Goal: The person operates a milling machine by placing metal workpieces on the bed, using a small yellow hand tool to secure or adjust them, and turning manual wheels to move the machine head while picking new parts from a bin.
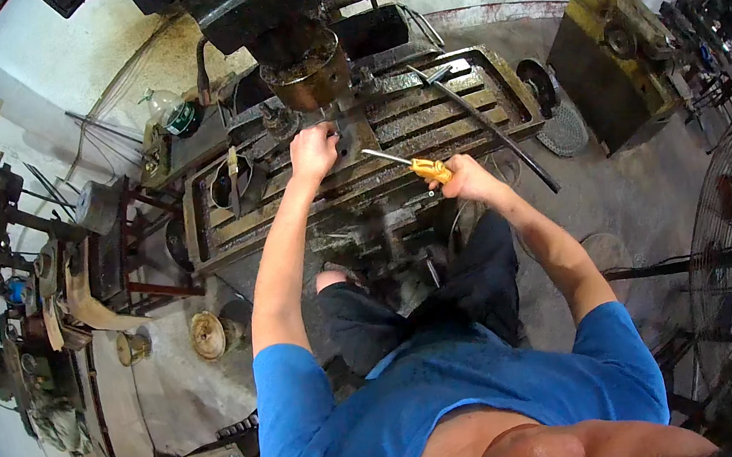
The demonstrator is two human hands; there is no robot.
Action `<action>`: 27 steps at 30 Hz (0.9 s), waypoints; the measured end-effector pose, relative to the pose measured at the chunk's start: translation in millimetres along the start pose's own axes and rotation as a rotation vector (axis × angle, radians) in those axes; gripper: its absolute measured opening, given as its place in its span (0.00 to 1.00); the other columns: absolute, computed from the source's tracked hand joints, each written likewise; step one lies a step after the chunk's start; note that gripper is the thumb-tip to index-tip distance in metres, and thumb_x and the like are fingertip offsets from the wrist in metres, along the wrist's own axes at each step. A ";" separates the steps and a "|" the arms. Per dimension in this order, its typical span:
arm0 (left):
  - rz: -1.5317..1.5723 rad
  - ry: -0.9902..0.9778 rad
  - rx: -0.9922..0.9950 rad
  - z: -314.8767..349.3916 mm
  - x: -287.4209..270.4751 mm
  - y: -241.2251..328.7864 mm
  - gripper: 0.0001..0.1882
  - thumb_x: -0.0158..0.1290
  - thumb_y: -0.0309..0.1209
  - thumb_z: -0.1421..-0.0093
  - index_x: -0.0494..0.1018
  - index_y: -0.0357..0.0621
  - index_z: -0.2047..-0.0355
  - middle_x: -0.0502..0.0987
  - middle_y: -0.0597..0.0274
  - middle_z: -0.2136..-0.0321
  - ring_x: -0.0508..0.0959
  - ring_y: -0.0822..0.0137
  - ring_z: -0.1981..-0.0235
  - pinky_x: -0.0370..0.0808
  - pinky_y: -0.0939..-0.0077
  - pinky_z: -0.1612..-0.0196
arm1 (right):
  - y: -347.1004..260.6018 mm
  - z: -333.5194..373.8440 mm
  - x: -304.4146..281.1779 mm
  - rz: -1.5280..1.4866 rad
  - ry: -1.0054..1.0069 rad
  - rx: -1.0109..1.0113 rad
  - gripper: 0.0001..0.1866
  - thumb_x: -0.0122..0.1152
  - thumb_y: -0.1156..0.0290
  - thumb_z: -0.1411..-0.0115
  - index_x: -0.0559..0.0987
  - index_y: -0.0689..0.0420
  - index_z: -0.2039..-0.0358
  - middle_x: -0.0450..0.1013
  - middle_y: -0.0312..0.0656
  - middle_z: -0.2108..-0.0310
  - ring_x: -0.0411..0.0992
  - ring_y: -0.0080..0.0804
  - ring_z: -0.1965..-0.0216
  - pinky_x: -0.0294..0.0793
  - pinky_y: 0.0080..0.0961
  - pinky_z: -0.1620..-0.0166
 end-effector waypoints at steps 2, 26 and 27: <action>0.030 0.060 0.008 -0.7 6.1 -0.4 0.10 0.52 0.31 0.53 0.75 0.43 0.69 0.76 0.50 0.74 0.75 0.52 0.69 0.71 0.61 0.64 | 6.3 12.5 -3.7 0.032 0.125 0.099 0.13 0.56 0.68 0.65 0.79 0.61 0.77 0.72 0.55 0.77 0.73 0.45 0.72 0.71 0.33 0.65; 0.105 0.156 -0.266 -28.0 17.6 -26.0 0.20 0.57 0.38 0.57 0.74 0.39 0.65 0.75 0.45 0.72 0.75 0.50 0.67 0.71 0.60 0.63 | -327.7 219.2 -105.1 -1.037 -0.474 -1.624 0.12 0.44 0.84 0.53 0.76 0.66 0.88 0.70 0.49 0.86 0.70 0.33 0.84 0.73 0.34 0.60; 0.116 0.152 -0.267 -28.0 18.4 -26.7 0.19 0.57 0.38 0.57 0.74 0.39 0.66 0.75 0.45 0.71 0.75 0.50 0.66 0.71 0.60 0.63 | -327.8 218.4 -105.0 -1.076 -0.423 -1.633 0.12 0.45 0.84 0.53 0.76 0.67 0.87 0.70 0.49 0.87 0.70 0.33 0.84 0.73 0.34 0.60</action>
Point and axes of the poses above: each hand's wrist, its own z-axis away from the middle knuckle, its own x-axis out of the palm, y = z × x, the point moved 6 cm from there along -z, towards the middle knuckle
